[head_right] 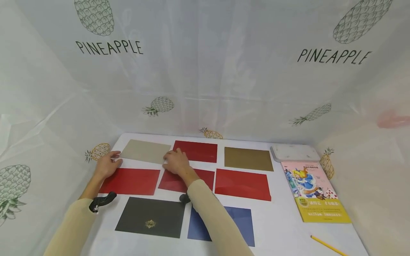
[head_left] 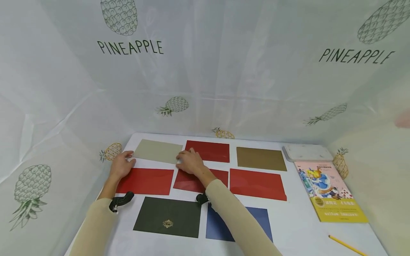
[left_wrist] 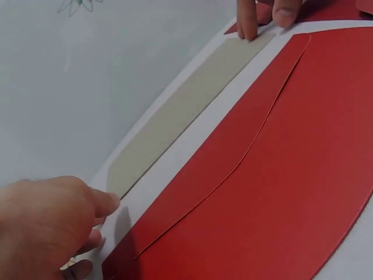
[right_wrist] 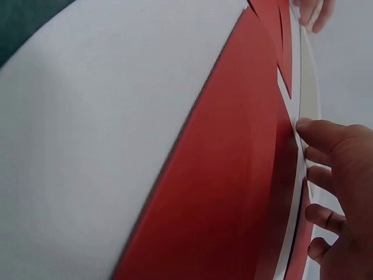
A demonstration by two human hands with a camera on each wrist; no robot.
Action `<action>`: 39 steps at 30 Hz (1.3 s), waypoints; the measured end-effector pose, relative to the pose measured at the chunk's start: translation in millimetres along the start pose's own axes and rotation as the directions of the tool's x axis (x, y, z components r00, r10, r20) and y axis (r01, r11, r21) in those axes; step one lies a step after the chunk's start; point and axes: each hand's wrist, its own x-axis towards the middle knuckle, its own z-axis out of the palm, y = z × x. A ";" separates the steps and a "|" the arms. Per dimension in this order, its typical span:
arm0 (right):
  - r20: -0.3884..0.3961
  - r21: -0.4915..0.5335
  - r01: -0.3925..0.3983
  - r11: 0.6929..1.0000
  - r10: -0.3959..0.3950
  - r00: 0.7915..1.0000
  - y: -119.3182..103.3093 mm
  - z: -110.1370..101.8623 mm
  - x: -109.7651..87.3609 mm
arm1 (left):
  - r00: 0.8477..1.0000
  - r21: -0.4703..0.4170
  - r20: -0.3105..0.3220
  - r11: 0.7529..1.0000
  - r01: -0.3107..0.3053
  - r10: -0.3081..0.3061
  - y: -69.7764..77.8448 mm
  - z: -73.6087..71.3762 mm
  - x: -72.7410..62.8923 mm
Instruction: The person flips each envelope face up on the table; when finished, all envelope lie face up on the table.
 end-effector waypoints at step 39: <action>-0.026 0.007 0.059 0.998 -0.059 0.998 -2.5 -2.5 -3.7 | 0.974 -0.084 -0.210 0.991 -0.101 0.081 -10.8 -18.3 -13.3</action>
